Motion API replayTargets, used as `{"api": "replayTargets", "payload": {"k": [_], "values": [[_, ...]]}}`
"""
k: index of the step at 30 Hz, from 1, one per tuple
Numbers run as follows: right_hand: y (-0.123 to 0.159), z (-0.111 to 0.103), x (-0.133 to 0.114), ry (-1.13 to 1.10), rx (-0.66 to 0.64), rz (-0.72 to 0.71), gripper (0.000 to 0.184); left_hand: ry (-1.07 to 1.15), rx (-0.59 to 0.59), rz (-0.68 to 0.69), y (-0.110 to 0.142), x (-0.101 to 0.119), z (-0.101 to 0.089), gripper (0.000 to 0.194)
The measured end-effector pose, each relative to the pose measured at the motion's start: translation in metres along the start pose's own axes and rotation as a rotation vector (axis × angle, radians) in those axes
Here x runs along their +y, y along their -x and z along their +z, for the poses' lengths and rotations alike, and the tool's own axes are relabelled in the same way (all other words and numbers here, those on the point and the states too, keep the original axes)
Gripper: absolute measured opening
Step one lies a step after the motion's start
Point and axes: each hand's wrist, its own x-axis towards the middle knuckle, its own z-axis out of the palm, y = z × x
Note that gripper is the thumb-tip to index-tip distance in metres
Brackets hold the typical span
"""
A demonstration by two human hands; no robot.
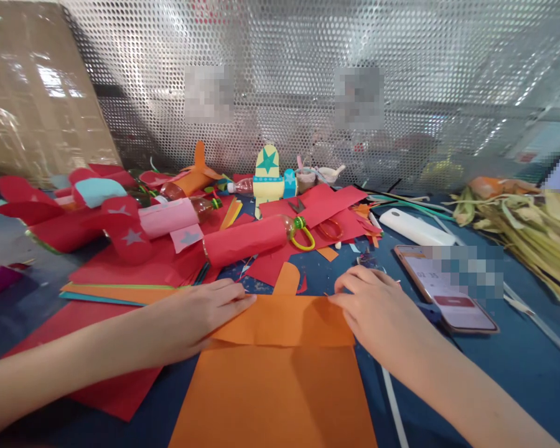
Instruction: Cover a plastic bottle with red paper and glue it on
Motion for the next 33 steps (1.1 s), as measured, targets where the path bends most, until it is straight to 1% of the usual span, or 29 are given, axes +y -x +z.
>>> {"api": "replayTargets", "payload": {"k": [3, 4, 7, 10, 13, 15, 19, 24, 26, 29, 33], "values": [[-0.01, 0.006, -0.021, 0.036, 0.007, -0.036, 0.049, 0.062, -0.052, -0.063, 0.001, 0.008, -0.007, 0.055], [-0.014, 0.01, -0.028, 0.044, -0.005, -0.059, 0.052, 0.089, -0.049, -0.081, 0.001, 0.01, -0.009, 0.056], [-0.025, 0.019, -0.046, 0.045, -0.032, -0.117, 0.053, 0.116, -0.001, -0.086, 0.001, 0.012, -0.009, 0.056], [-0.034, 0.024, -0.054, 0.04, -0.048, -0.122, 0.05, 0.095, 0.052, -0.075, 0.001, 0.011, -0.005, 0.058], [-0.039, 0.024, -0.055, 0.033, -0.048, -0.118, 0.049, 0.093, 0.088, -0.068, 0.002, 0.01, -0.001, 0.062], [-0.04, 0.022, -0.055, 0.039, -0.048, -0.105, 0.049, 0.094, 0.104, -0.075, 0.002, 0.009, 0.0, 0.062], [-0.036, 0.02, -0.055, 0.073, -0.056, -0.083, 0.047, 0.077, 0.097, -0.101, 0.0, 0.01, 0.001, 0.06], [-0.022, 0.02, -0.05, 0.111, -0.058, -0.048, 0.048, 0.044, 0.091, -0.13, -0.002, 0.011, 0.0, 0.057], [-0.014, 0.02, -0.046, 0.108, -0.046, -0.018, 0.045, 0.041, 0.087, -0.133, -0.002, 0.01, 0.0, 0.056], [-0.003, 0.017, -0.039, 0.111, -0.029, 0.02, 0.044, 0.037, 0.087, -0.131, -0.002, 0.007, 0.0, 0.054], [0.008, 0.013, -0.029, 0.172, -0.013, 0.061, 0.042, 0.023, 0.111, -0.111, -0.002, 0.002, 0.0, 0.05]]}}
